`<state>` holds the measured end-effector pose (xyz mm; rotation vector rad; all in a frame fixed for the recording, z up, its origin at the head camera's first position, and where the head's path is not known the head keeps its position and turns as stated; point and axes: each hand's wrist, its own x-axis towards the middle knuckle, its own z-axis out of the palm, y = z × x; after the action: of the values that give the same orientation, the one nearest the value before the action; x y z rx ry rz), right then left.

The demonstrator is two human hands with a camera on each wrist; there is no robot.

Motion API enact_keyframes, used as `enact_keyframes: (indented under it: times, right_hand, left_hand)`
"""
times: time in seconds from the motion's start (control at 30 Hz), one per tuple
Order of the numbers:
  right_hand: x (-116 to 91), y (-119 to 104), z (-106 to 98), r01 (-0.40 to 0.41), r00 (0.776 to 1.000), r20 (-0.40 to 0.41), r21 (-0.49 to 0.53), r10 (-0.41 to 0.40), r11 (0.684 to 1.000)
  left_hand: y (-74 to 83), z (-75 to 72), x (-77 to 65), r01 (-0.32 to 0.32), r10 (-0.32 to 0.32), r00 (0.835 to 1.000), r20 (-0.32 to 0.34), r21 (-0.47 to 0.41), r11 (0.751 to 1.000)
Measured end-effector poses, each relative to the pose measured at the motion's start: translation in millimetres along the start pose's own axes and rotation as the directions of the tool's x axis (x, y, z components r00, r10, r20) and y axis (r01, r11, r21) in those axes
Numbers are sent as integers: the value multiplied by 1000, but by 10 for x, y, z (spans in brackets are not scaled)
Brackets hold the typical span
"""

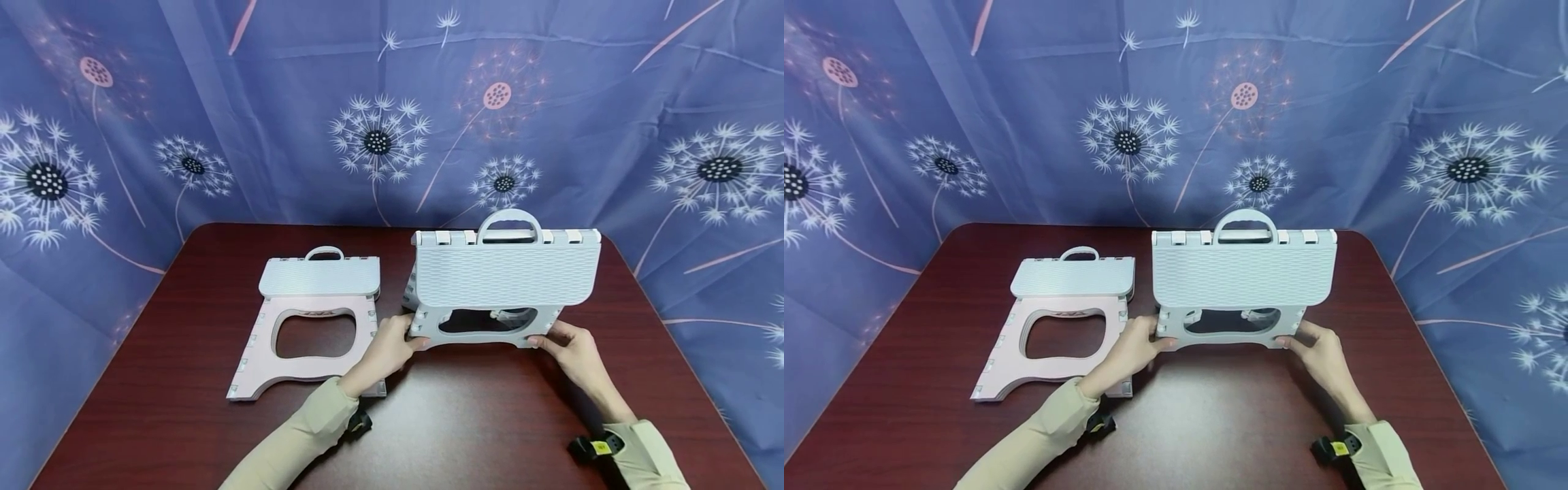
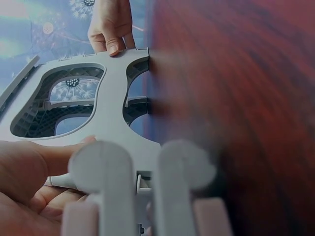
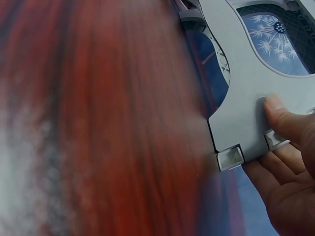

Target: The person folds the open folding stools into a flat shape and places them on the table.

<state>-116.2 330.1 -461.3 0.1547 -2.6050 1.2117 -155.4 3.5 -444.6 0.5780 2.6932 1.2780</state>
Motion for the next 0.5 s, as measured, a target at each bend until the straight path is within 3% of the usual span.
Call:
enact_keyframes:
  times: [0.23, 0.5]
  right_hand:
    - [2, -164, -14, 19, 1000, 11, 10, -19, 1000]
    - [20, 77, 23, -9, 1000, 24, 36, 8, 999]
  left_hand:
    - [-4, 6, -5, -13, 13, 1000, -14, 21, 1000]
    - [10, -5, 10, -30, 31, 999, -17, 31, 999]
